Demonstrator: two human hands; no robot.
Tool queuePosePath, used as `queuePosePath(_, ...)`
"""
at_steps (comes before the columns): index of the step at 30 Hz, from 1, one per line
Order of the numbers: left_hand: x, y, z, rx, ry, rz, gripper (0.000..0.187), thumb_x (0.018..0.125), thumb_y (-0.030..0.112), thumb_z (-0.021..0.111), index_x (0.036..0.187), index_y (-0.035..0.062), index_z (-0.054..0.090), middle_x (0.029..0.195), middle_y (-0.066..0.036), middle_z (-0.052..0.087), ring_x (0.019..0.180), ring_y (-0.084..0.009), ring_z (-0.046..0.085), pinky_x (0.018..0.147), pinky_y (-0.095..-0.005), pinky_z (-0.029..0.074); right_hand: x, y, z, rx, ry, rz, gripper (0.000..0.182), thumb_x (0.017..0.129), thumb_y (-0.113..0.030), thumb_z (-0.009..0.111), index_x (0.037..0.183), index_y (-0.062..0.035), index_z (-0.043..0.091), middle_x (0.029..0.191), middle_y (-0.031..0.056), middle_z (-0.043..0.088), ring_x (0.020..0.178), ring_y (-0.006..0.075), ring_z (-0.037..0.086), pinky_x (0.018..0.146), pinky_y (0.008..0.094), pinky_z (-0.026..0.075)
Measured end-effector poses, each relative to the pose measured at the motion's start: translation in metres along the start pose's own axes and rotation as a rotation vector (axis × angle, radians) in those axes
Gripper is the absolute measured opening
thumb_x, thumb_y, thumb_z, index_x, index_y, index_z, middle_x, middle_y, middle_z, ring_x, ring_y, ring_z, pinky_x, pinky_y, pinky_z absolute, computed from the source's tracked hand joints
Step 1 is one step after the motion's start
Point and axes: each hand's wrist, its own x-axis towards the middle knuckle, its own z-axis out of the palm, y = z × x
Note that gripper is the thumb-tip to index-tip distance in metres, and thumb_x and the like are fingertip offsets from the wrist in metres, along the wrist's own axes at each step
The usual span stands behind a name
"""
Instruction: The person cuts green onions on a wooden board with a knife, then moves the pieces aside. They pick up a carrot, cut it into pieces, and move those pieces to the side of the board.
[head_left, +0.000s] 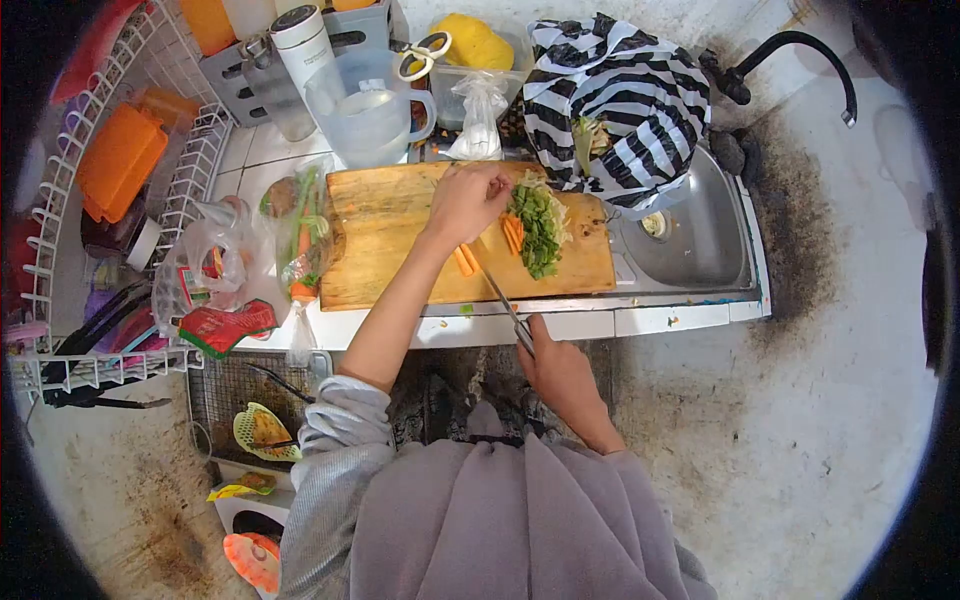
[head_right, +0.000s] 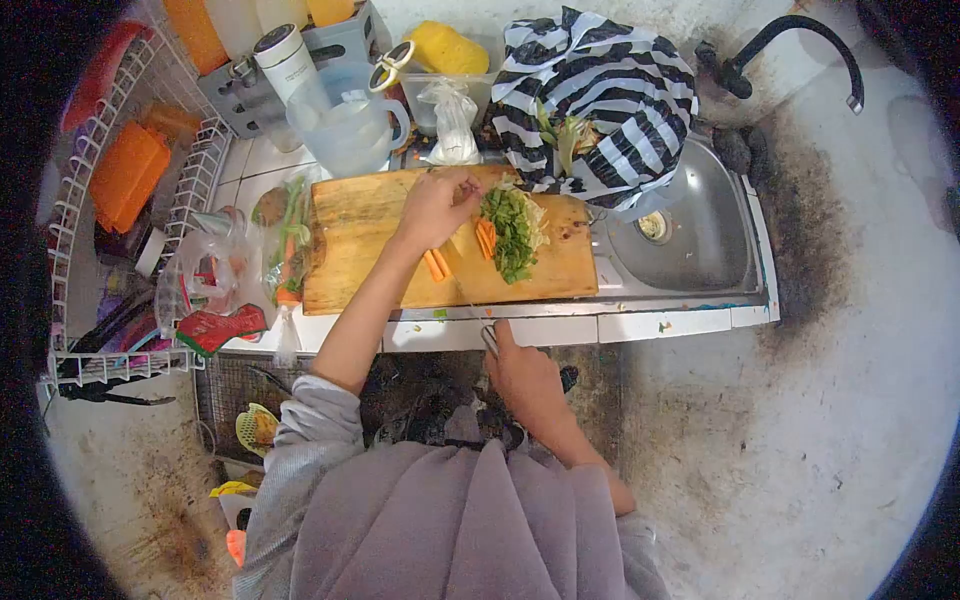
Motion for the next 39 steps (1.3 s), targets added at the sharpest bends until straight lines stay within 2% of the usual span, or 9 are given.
queuePosePath(2, 0.001, -0.001, -0.001, -0.064, -0.039, -0.081, 0.013, 0.077, 0.018, 0.061, 0.084, 0.0086, 0.064, 0.076, -0.006, 0.064, 0.074, -0.0249, 0.061, 0.070, -0.0371, 0.044, 0.001, -0.002, -0.001, -0.017, -0.033, 0.018, 0.033, 0.088, -0.023, 0.055, 0.111, -0.0056, 0.039, 0.063, 0.0214, 0.060, 0.060, 0.0440, 0.060, 0.054, 0.0526, 0.048)
queuePosePath(5, -0.004, 0.000, -0.002, -0.038, -0.014, -0.074, 0.012, 0.076, 0.017, 0.061, 0.084, 0.0085, 0.063, 0.073, -0.006, 0.063, 0.071, -0.0251, 0.061, 0.068, -0.0374, 0.044, 0.002, 0.003, 0.011, -0.089, -0.059, 0.009, 0.036, 0.088, -0.023, 0.055, 0.113, -0.0057, 0.037, 0.063, 0.0201, 0.061, 0.059, 0.0419, 0.061, 0.053, 0.0520, 0.049)
queuePosePath(8, -0.006, -0.001, 0.000, -0.077, 0.087, -0.034, 0.012, 0.077, 0.017, 0.061, 0.085, 0.0094, 0.063, 0.071, -0.006, 0.062, 0.069, -0.0241, 0.061, 0.067, -0.0381, 0.045, 0.000, 0.009, 0.021, -0.130, 0.047, -0.027, 0.038, 0.087, -0.022, 0.056, 0.115, -0.0073, 0.035, 0.063, 0.0191, 0.061, 0.058, 0.0395, 0.061, 0.051, 0.0508, 0.049)
queuePosePath(11, -0.006, 0.006, -0.004, -0.070, 0.097, -0.056, 0.010, 0.077, 0.017, 0.061, 0.083, 0.0099, 0.064, 0.070, -0.005, 0.062, 0.069, -0.0235, 0.061, 0.065, -0.0381, 0.045, -0.002, 0.016, 0.016, -0.116, 0.118, -0.100, 0.040, 0.086, -0.025, 0.056, 0.116, -0.0057, 0.040, 0.062, 0.0182, 0.062, 0.060, 0.0375, 0.063, 0.052, 0.0482, 0.051)
queuePosePath(15, 0.000, 0.012, -0.006, -0.074, 0.107, -0.042, 0.010, 0.077, 0.018, 0.060, 0.080, 0.0098, 0.064, 0.068, -0.005, 0.062, 0.067, -0.0237, 0.061, 0.063, -0.0372, 0.045, -0.003, 0.014, 0.003, -0.072, 0.101, -0.076, 0.032, 0.088, -0.027, 0.055, 0.109, -0.0077, 0.041, 0.060, 0.0181, 0.061, 0.057, 0.0385, 0.062, 0.051, 0.0496, 0.050)
queuePosePath(17, 0.003, 0.013, -0.006, -0.047, 0.179, 0.044, 0.012, 0.078, 0.020, 0.060, 0.077, 0.0092, 0.064, 0.066, -0.005, 0.062, 0.064, -0.0240, 0.062, 0.061, -0.0369, 0.046, -0.004, 0.014, 0.002, -0.049, 0.108, -0.074, 0.030, 0.088, -0.028, 0.055, 0.107, -0.0084, 0.041, 0.059, 0.0183, 0.060, 0.057, 0.0390, 0.062, 0.051, 0.0502, 0.049)
queuePosePath(24, -0.001, 0.014, -0.009, -0.020, 0.137, 0.022, 0.012, 0.077, 0.020, 0.060, 0.075, 0.0094, 0.065, 0.065, -0.005, 0.062, 0.062, -0.0231, 0.062, 0.061, -0.0369, 0.047, -0.003, 0.018, 0.006, -0.036, 0.137, -0.103, 0.029, 0.089, -0.029, 0.054, 0.104, -0.0093, 0.040, 0.058, 0.0192, 0.059, 0.057, 0.0396, 0.062, 0.050, 0.0502, 0.049)
queuePosePath(27, -0.005, 0.010, -0.009, -0.003, 0.129, -0.045, 0.012, 0.077, 0.019, 0.060, 0.075, 0.0094, 0.065, 0.065, -0.005, 0.062, 0.062, -0.0224, 0.062, 0.063, -0.0359, 0.048, 0.000, 0.020, 0.009, -0.040, 0.122, -0.119, 0.029, 0.089, -0.029, 0.055, 0.104, -0.0090, 0.040, 0.058, 0.0193, 0.059, 0.056, 0.0397, 0.061, 0.050, 0.0501, 0.049)
queuePosePath(39, 0.001, -0.002, -0.001, -0.021, 0.094, -0.010, 0.010, 0.075, 0.017, 0.063, 0.079, 0.0081, 0.066, 0.062, -0.005, 0.061, 0.059, -0.0221, 0.060, 0.059, -0.0355, 0.045, 0.004, 0.019, 0.008, -0.060, 0.092, -0.095, 0.032, 0.089, -0.029, 0.055, 0.110, -0.0083, 0.041, 0.058, 0.0185, 0.059, 0.056, 0.0388, 0.061, 0.049, 0.0497, 0.048)
